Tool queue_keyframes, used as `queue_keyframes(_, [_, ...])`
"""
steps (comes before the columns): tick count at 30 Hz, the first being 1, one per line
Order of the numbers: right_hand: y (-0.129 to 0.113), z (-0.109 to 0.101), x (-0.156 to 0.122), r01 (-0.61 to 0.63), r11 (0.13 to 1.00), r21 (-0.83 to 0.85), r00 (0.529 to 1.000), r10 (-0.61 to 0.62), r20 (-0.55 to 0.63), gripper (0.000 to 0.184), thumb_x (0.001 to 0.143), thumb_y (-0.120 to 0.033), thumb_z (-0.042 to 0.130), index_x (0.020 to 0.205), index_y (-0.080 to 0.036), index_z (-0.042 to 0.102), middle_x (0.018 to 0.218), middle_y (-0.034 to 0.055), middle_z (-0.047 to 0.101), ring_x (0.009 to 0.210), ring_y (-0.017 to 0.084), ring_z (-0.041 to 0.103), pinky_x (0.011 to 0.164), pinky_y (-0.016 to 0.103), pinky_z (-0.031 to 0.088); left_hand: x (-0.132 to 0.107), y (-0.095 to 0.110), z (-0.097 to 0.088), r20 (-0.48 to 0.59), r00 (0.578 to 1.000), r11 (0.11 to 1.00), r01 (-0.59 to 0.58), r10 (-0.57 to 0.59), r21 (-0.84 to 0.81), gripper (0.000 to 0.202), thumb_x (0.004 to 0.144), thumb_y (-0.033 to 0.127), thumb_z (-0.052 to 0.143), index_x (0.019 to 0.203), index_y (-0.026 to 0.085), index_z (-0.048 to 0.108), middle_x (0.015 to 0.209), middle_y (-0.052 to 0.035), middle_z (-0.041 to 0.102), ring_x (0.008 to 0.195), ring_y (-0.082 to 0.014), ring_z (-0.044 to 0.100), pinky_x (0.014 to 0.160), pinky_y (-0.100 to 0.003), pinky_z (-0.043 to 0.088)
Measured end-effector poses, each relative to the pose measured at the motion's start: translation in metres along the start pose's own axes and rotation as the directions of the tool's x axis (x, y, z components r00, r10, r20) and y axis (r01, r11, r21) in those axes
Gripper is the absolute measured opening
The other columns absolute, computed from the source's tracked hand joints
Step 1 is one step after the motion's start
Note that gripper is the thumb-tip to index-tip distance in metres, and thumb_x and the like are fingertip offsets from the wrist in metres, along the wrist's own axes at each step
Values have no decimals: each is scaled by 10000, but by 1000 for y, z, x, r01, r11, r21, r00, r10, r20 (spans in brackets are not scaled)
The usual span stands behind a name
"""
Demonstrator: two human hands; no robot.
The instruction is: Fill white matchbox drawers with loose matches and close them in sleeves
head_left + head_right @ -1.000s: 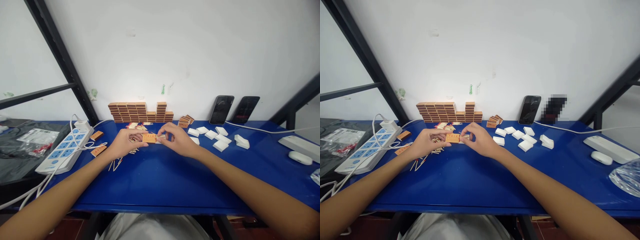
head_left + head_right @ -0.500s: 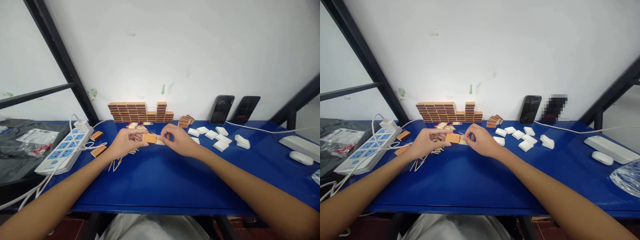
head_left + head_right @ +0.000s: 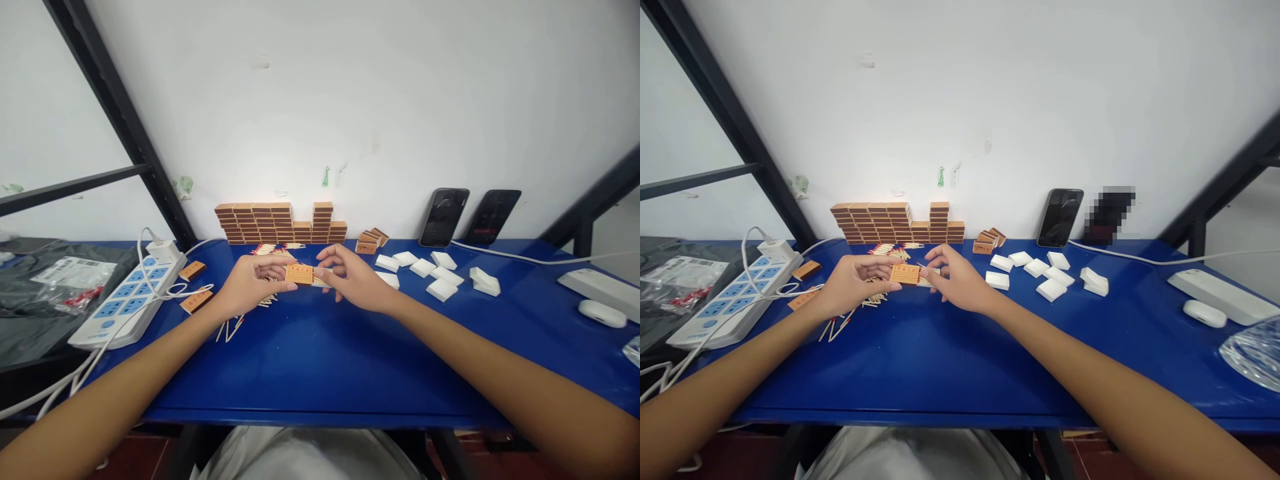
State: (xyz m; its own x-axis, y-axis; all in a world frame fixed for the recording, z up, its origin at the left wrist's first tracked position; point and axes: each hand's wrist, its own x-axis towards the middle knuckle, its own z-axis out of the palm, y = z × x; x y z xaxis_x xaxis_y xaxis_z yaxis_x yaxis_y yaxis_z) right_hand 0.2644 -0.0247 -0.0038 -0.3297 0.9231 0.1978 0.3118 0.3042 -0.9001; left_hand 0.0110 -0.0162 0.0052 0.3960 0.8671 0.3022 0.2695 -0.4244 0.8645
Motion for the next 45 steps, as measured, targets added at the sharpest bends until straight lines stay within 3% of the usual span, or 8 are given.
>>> queue_keyframes(3, [1, 1, 1, -85, 993, 77, 996, 81, 47, 359, 931, -457, 668, 1145, -242, 477, 923, 1, 617, 642, 146, 674, 427, 241, 509, 0, -1, 1, -2, 1000, 1000, -6, 6, -2, 586, 682, 386, 943, 1186, 133, 784, 866, -67, 766, 805, -190, 724, 840, -349, 642])
queue_keyframes(11, [4, 1, -3, 17, 998, -68, 999, -14, 40, 321, 1022, -515, 518, 1191, -243, 488, 800, -54, 553, 538, 107, 592, 455, 237, 456, 1, -5, 2, 43, 998, 999, -35, 35, 14, 558, 722, 366, 922, 1212, 150, 766, 901, -59, 767, 809, -170, 718, 836, -322, 636])
queue_keyframes(19, [3, 0, -2, 27, 998, -49, 998, -23, 66, 325, 965, -510, 627, 1115, -227, 570, 852, -25, 605, 593, 113, 594, 550, 269, 478, 1, -3, 1, 49, 998, 996, -53, 50, 73, 553, 739, 391, 906, 1217, 149, 767, 877, -59, 761, 795, -177, 716, 794, -317, 632])
queue_keyframes(26, [4, -2, -1, -21, 995, -93, 993, 32, 111, 301, 957, -501, 641, 1059, -219, 616, 874, 12, 654, 603, 121, 642, 468, 233, 473, 0, -6, 1, 48, 997, 994, -61, 57, 93, 550, 730, 394, 915, 1212, 166, 777, 866, -53, 748, 798, -177, 709, 793, -312, 623])
queue_keyframes(38, [1, 1, -2, -96, 995, -7, 992, 96, 85, 327, 920, -508, 705, 1021, -205, 632, 877, 47, 677, 664, 158, 687, 449, 241, 555, -1, -1, 3, 54, 997, 996, -52, 48, 74, 530, 729, 391, 915, 1189, 165, 781, 874, -56, 751, 810, -179, 707, 802, -310, 614])
queue_keyframes(45, [7, 1, -1, 44, 997, -64, 997, -40, 64, 309, 971, -512, 621, 999, -205, 644, 884, 46, 683, 676, 146, 674, 443, 213, 549, -1, -2, 2, 66, 997, 998, -46, 43, 44, 536, 723, 393, 921, 1189, 168, 781, 882, -56, 759, 805, -173, 704, 780, -293, 607])
